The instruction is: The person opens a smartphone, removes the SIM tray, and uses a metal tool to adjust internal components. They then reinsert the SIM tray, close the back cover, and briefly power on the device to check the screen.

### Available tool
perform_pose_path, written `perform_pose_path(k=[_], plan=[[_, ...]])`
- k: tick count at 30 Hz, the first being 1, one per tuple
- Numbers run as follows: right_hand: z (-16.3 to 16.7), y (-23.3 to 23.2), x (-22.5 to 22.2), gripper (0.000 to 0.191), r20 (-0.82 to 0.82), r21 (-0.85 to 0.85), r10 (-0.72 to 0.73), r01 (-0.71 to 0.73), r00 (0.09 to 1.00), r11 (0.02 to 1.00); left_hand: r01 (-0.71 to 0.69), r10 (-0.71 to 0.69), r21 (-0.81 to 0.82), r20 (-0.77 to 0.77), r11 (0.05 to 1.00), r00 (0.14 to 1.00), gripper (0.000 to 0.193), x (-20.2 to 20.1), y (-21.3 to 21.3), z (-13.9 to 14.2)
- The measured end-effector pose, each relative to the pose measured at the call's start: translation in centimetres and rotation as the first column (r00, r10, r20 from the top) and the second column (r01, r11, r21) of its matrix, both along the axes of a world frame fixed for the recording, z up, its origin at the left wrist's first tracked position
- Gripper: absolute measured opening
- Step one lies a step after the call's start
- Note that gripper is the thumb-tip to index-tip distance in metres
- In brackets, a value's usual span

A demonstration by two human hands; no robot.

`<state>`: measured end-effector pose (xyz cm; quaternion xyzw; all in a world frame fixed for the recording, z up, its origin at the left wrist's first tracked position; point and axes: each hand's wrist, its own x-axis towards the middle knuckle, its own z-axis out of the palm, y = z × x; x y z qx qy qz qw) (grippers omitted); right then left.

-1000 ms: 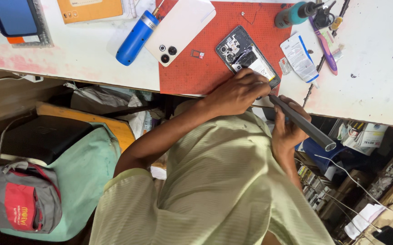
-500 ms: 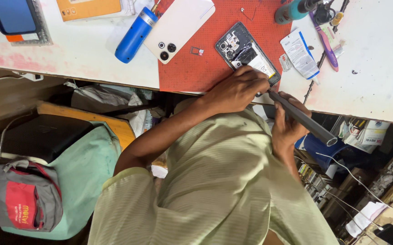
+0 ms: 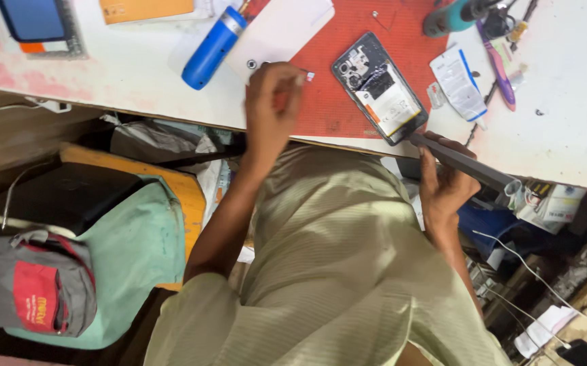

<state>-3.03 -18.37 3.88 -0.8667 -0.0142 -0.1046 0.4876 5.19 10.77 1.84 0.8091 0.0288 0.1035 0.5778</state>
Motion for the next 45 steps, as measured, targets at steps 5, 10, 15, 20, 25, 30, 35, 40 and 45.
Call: perform_pose_path(k=[5, 10, 15, 20, 25, 30, 35, 40, 45], plan=[[0.0, -0.1, 0.3, 0.027, -0.004, -0.025, 0.029, -0.03, 1.0, 0.999, 0.003, -0.002, 0.294, -0.006, 0.956, 1.0, 0.011, -0.5, 2.3, 0.7], [0.2, -0.1, 0.4, 0.027, -0.014, -0.077, 0.024, -0.025, 1.0, 0.997, 0.138, -0.176, 0.358, 0.076, 0.923, 0.981, 0.012, -0.3, 0.9, -0.1], [0.3, -0.1, 0.4, 0.027, -0.034, -0.089, 0.013, -0.016, 0.999, 0.996, 0.144, -0.209, 0.472, 0.088, 0.87, 0.974, 0.011, -0.1, -0.4, -0.8], [0.1, -0.1, 0.4, 0.026, -0.011, -0.1, 0.017, -0.018, 1.0, 0.995, 0.203, -0.299, 0.535, 0.1, 0.82, 0.949, 0.012, 0.2, -0.1, -1.1], [0.1, -0.1, 0.5, 0.027, -0.011, -0.087, 0.019, -0.02, 1.0, 0.996, 0.26, -0.35, 0.575, 0.051, 0.776, 0.935, 0.017, 1.4, -0.2, -1.4], [0.0, -0.1, 0.4, 0.027, -0.015, -0.073, 0.021, -0.022, 1.0, 0.997, 0.246, -0.288, 0.395, 0.051, 0.885, 0.956, 0.022, 1.0, -1.2, -1.1], [-1.2, -0.8, 0.0, 0.027, -0.028, -0.009, 0.004, -0.005, 1.0, 1.0, 0.277, -0.285, -0.097, -0.085, 0.956, 0.955, 0.023, -0.3, -2.2, -1.3], [-2.3, -2.2, 0.3, 0.028, -0.074, 0.175, -0.042, 0.054, 0.996, 0.983, 0.188, -0.304, -0.481, -0.175, 0.856, 0.937, 0.015, -1.6, -5.0, -1.7], [-1.5, -2.2, 0.2, 0.025, -0.06, 0.4, -0.188, 0.197, 0.98, 0.895, 0.28, -0.36, -0.403, -0.137, 0.871, 0.923, 0.018, -2.7, -6.8, -0.9]])
